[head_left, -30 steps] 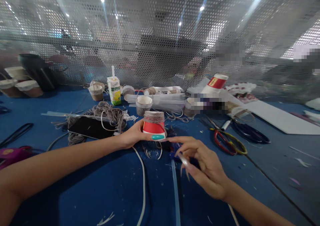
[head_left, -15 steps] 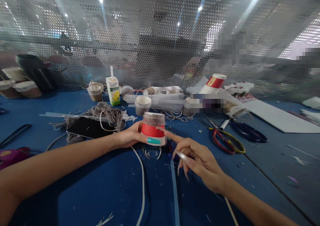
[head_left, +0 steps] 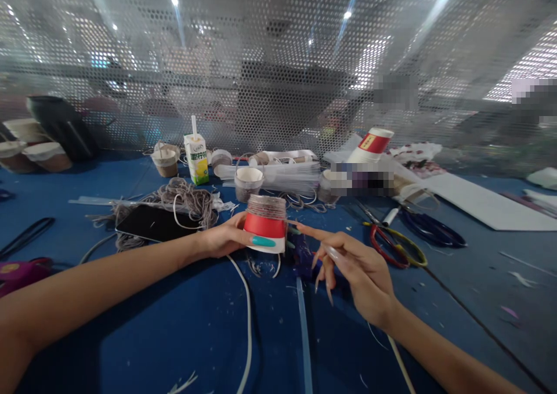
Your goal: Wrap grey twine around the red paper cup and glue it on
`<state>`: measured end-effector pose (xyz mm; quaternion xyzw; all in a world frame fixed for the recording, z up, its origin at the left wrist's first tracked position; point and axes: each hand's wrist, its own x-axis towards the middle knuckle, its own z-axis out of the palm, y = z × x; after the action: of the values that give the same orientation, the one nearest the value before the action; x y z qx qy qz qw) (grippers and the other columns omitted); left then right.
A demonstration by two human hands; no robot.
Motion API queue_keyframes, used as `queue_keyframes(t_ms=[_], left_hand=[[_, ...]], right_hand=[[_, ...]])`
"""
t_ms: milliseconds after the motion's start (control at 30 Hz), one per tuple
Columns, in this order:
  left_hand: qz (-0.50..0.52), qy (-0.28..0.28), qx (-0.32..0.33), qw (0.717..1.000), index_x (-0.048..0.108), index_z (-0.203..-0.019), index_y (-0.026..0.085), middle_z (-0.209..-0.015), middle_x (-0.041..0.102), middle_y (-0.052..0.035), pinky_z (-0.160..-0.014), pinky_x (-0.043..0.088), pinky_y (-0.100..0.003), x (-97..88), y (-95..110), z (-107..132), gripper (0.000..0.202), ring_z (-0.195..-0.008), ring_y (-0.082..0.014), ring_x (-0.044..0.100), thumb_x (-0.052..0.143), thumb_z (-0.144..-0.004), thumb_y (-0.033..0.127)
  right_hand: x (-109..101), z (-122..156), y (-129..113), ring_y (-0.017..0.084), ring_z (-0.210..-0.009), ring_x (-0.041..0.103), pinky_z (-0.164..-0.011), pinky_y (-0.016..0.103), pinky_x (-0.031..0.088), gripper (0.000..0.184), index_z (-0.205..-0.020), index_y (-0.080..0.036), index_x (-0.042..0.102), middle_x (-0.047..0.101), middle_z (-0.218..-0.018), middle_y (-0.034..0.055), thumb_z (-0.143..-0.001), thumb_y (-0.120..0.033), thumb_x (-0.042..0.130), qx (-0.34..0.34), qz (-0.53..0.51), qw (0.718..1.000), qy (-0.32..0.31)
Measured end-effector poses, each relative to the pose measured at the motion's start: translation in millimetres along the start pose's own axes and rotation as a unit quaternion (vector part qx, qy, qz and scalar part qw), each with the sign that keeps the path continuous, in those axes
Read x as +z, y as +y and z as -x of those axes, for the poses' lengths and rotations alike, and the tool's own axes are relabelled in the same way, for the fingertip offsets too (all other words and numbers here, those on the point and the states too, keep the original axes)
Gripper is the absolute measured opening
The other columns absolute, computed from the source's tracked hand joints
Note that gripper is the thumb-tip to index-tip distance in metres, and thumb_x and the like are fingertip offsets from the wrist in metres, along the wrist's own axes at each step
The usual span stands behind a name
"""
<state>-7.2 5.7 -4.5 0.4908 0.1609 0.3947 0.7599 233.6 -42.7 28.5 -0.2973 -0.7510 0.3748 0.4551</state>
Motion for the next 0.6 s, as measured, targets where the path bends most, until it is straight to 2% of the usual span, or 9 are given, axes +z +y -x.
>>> queue_keyframes(t_ms=[67,133,200,300,367,433,500,600], left_hand=[[0.008,0.012,-0.001,1.0,0.067,-0.101,0.014,-0.091,0.073,-0.0078,-0.084,0.049,-0.032,-1.1,-0.3,0.2,0.054,-0.084,-0.0196,0.068,0.081,-0.05,0.021],[0.011,0.013,-0.003,1.0,0.067,-0.101,0.014,-0.091,0.073,-0.0076,-0.084,0.049,-0.032,-1.8,-0.1,0.5,0.054,-0.084,-0.0191,0.067,0.081,-0.05,0.021],[0.005,0.003,-0.004,1.0,0.066,-0.104,0.013,-0.093,0.073,-0.0085,-0.085,0.048,-0.032,-1.8,0.4,0.5,0.055,-0.087,-0.0196,0.067,0.081,-0.051,0.022],[-0.007,-0.018,-0.003,1.0,0.065,-0.108,0.012,-0.099,0.072,-0.0104,-0.09,0.047,-0.035,-1.5,0.9,0.1,0.057,-0.092,-0.0215,0.066,0.079,-0.054,0.022],[-0.011,-0.024,-0.004,1.0,0.064,-0.11,0.012,-0.102,0.071,-0.0111,-0.092,0.046,-0.037,-2.0,0.4,-0.4,0.059,-0.094,-0.0228,0.066,0.079,-0.054,0.022],[-0.014,-0.024,-0.002,1.0,0.064,-0.111,0.012,-0.102,0.071,-0.0113,-0.092,0.045,-0.037,-3.1,0.0,-0.5,0.06,-0.094,-0.0234,0.066,0.079,-0.054,0.023],[-0.023,-0.028,-0.005,0.999,0.065,-0.109,0.012,-0.101,0.072,-0.0116,-0.091,0.046,-0.036,-4.1,0.0,-0.3,0.059,-0.093,-0.0233,0.066,0.08,-0.054,0.024],[-0.033,-0.037,-0.016,0.999,0.067,-0.105,0.012,-0.096,0.073,-0.011,-0.086,0.047,-0.034,-5.0,0.8,0.6,0.055,-0.087,-0.0217,0.067,0.081,-0.053,0.026]], right_hand=[[0.5,-2.4,-1.2,0.004,-0.037,0.053,-0.047,0.026,0.054,0.024,-0.081,-0.018,0.06,0.073,-0.109,0.0109,-0.095,-0.033,0.048,0.016,-0.01,1.0,0.004],[0.8,-4.5,-1.8,0.007,-0.035,0.053,-0.046,0.026,0.054,0.026,-0.077,-0.018,0.059,0.075,-0.076,0.0044,-0.093,-0.036,0.05,0.033,-0.025,0.999,0.022],[0.6,-5.5,-1.4,0.009,-0.033,0.051,-0.044,0.025,0.053,0.027,-0.074,-0.019,0.059,0.064,-0.052,-0.0021,-0.092,-0.038,0.052,0.042,-0.031,0.997,0.061],[-0.6,-3.7,0.3,0.008,-0.033,0.048,-0.04,0.023,0.049,0.023,-0.075,-0.02,0.06,0.052,-0.043,-0.0058,-0.091,-0.036,0.054,0.028,-0.018,0.992,0.121],[-1.2,-1.0,0.1,0.008,-0.036,0.049,-0.043,0.024,0.05,0.018,-0.08,-0.02,0.061,0.059,-0.054,-0.0034,-0.091,-0.033,0.055,0.003,-0.023,0.993,0.117],[-1.1,1.8,-2.0,0.007,-0.04,0.052,-0.045,0.025,0.052,0.017,-0.083,-0.02,0.06,0.071,-0.084,0.004,-0.092,-0.032,0.053,-0.015,-0.04,0.998,0.055],[0.0,3.6,-4.9,0.005,-0.044,0.054,-0.045,0.026,0.052,0.018,-0.084,-0.02,0.059,0.068,-0.114,0.01,-0.093,-0.033,0.051,-0.012,-0.047,0.998,-0.034],[2.1,4.3,-7.5,0.006,-0.048,0.057,-0.043,0.024,0.052,0.02,-0.09,-0.019,0.06,0.062,-0.127,0.0139,-0.094,-0.035,0.048,0.006,-0.04,0.993,-0.11]])
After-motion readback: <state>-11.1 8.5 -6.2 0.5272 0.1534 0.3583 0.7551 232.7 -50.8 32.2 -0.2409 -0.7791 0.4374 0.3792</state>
